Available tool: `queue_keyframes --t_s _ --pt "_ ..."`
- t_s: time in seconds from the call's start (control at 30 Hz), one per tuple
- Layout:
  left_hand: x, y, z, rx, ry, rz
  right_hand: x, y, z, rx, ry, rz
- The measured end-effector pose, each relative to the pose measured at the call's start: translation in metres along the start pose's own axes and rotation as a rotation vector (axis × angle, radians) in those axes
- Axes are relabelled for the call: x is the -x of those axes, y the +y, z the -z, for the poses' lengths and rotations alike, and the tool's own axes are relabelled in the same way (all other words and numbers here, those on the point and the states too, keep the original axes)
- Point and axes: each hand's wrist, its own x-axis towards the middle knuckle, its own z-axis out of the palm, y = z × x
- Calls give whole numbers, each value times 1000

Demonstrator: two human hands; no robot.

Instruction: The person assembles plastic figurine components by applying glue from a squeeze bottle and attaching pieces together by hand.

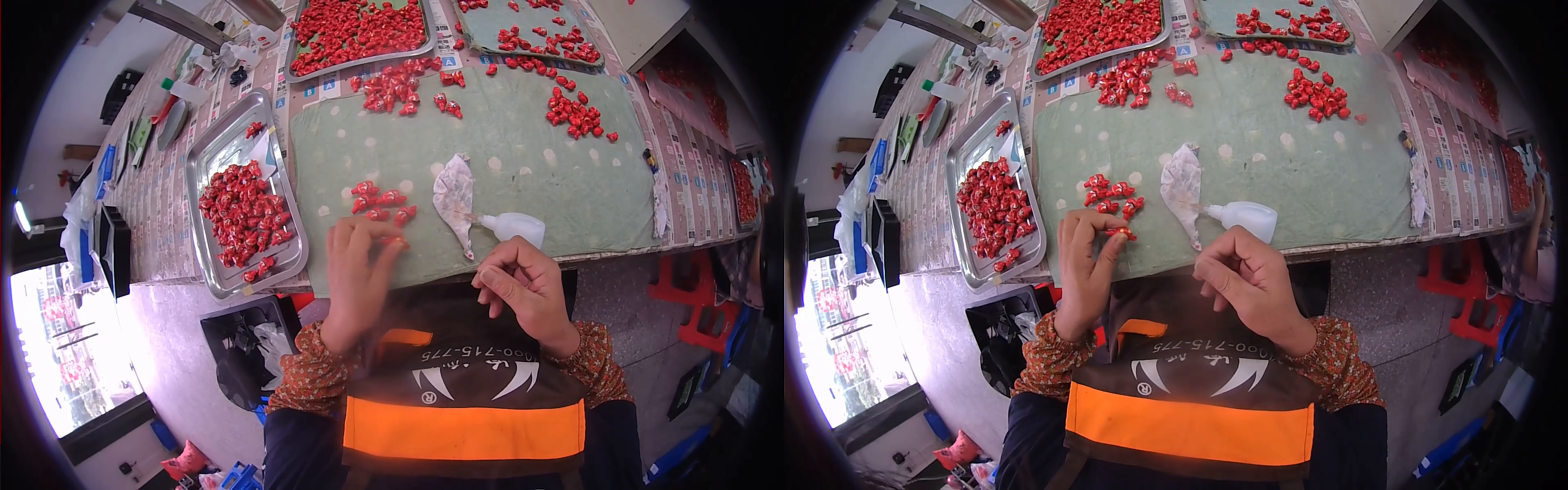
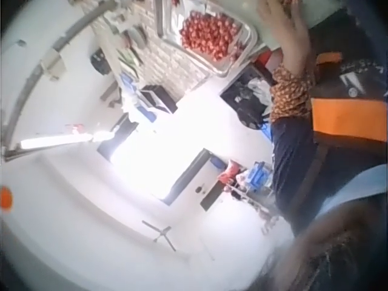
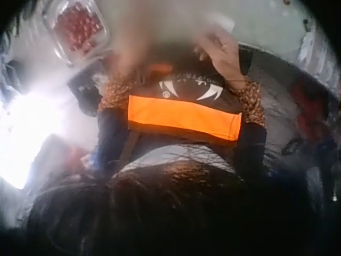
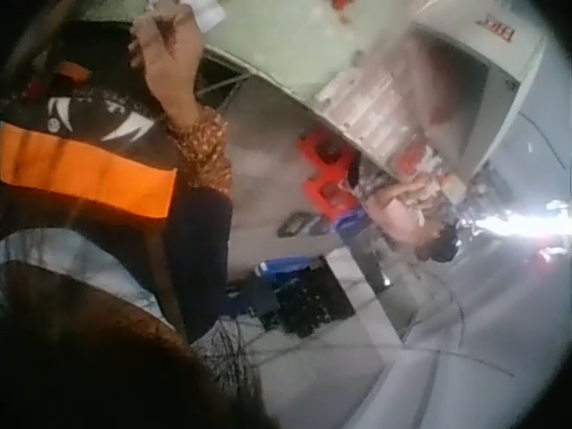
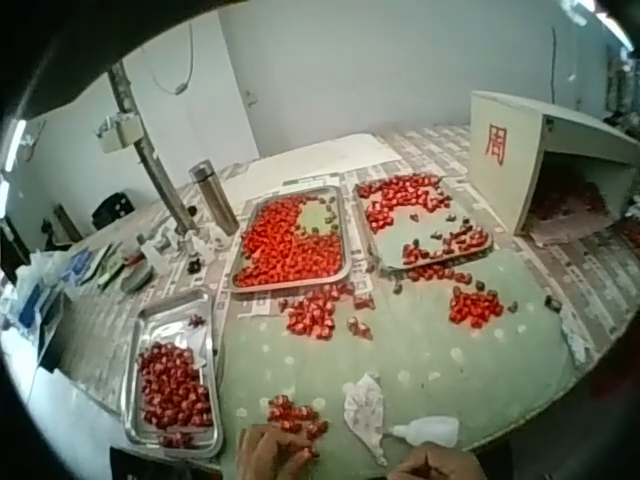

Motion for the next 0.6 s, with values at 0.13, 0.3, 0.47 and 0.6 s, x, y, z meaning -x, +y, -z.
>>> queue_keyframes --t_s 0.13,0.3,0.47,0.6 --pt "-6 -7 4 -185 68 36 0 -3 2 41 10 12" --pt "-32 -11 13 -202 164 -60 0 -4 9 108 41 93" --pt "-92 -2 16 -304 75 -246 -7 -16 16 736 210 564" --pt "-139 -8 -5 -357 103 -293 -12 -24 13 1032 289 819"
